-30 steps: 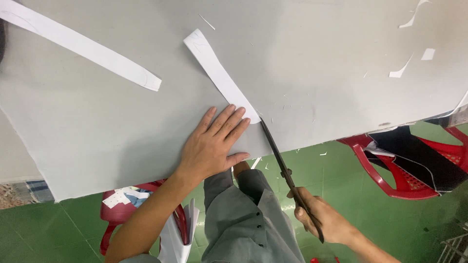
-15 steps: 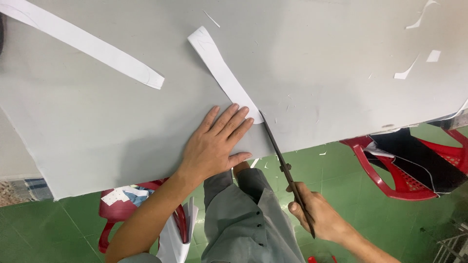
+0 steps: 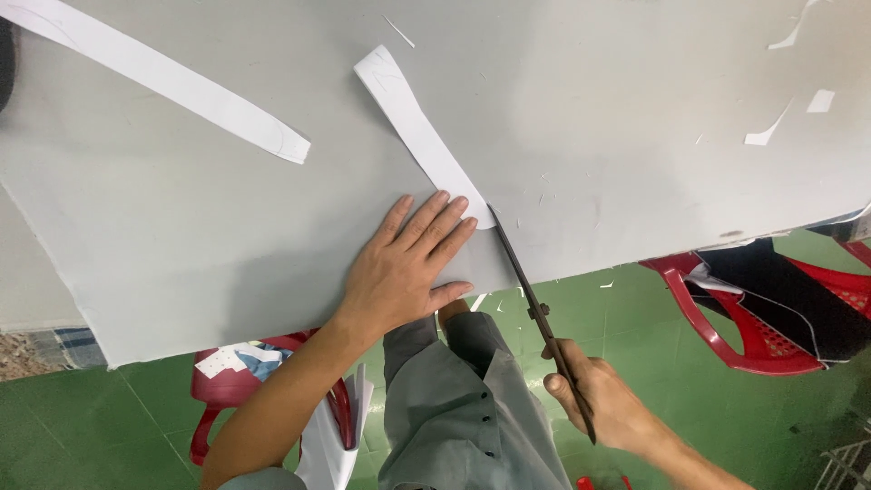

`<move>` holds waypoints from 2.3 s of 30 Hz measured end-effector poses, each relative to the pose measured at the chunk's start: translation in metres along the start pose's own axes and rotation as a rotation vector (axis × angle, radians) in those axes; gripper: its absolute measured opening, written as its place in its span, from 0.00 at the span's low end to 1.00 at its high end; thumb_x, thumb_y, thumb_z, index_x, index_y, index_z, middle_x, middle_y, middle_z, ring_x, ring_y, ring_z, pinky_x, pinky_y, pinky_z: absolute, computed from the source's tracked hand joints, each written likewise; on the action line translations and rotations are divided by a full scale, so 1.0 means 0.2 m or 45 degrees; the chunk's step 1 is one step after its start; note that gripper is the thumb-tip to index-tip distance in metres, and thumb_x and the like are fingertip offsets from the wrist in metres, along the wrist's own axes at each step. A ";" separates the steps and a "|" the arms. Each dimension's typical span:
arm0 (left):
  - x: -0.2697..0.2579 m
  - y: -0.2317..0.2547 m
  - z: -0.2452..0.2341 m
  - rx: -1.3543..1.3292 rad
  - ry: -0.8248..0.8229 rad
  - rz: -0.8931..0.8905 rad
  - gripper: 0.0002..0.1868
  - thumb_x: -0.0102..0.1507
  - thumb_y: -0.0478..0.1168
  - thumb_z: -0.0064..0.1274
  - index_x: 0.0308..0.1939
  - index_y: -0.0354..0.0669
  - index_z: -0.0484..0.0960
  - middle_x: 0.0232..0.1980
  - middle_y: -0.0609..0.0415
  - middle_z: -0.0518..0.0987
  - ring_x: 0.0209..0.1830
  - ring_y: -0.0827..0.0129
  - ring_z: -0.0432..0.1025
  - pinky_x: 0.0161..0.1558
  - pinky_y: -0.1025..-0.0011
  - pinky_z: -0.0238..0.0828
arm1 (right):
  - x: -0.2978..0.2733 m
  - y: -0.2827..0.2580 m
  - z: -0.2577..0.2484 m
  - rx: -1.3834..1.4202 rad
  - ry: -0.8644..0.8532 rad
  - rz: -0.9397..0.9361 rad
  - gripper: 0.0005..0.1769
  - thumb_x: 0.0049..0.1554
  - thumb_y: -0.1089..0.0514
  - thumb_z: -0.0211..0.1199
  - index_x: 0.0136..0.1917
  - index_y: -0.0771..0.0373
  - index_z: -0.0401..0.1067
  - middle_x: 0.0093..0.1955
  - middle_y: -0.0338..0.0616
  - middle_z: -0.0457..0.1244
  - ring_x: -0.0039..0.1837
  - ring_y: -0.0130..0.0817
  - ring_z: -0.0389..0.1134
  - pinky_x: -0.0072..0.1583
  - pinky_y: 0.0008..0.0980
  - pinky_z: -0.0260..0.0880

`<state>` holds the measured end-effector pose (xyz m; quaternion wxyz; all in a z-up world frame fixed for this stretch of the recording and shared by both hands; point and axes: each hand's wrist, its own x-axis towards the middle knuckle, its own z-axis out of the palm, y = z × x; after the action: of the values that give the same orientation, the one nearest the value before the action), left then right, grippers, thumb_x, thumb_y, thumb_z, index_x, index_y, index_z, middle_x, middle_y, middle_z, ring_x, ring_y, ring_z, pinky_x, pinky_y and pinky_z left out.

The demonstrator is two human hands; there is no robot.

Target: The person uses large shears to cut a long white fabric strip into smaller pieces on a worktable. The person repeatedly cuts the strip, adjusts the fabric, and trims the edges of the cut pieces.

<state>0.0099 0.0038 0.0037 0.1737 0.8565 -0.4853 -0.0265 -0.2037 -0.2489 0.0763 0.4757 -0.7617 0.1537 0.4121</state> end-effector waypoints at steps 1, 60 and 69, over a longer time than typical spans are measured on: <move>0.00 0.00 0.00 -0.001 -0.001 -0.001 0.38 0.69 0.70 0.47 0.72 0.49 0.73 0.77 0.53 0.67 0.78 0.59 0.59 0.75 0.52 0.55 | 0.00 0.00 0.00 0.000 -0.001 0.001 0.34 0.61 0.32 0.43 0.57 0.65 0.67 0.23 0.32 0.48 0.23 0.27 0.48 0.28 0.35 0.49; 0.45 -0.33 -0.40 -0.726 0.516 -0.412 0.07 0.66 0.36 0.62 0.34 0.41 0.80 0.33 0.58 0.79 0.32 0.68 0.70 0.38 0.71 0.65 | -0.01 0.06 -0.12 0.241 0.274 0.051 0.36 0.55 0.32 0.48 0.59 0.64 0.67 0.20 0.38 0.61 0.21 0.30 0.65 0.28 0.31 0.70; 0.22 0.08 -0.12 -0.495 0.906 -0.069 0.10 0.66 0.22 0.51 0.50 0.26 0.82 0.57 0.36 0.80 0.59 0.43 0.78 0.64 0.42 0.77 | -0.03 0.11 -0.07 0.253 0.193 0.067 0.38 0.53 0.30 0.50 0.61 0.64 0.67 0.20 0.36 0.60 0.21 0.29 0.66 0.27 0.31 0.70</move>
<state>0.0261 -0.0342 0.0369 0.4889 0.7758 -0.3582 0.1758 -0.2140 -0.2724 0.0703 0.5249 -0.7355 0.2494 0.3483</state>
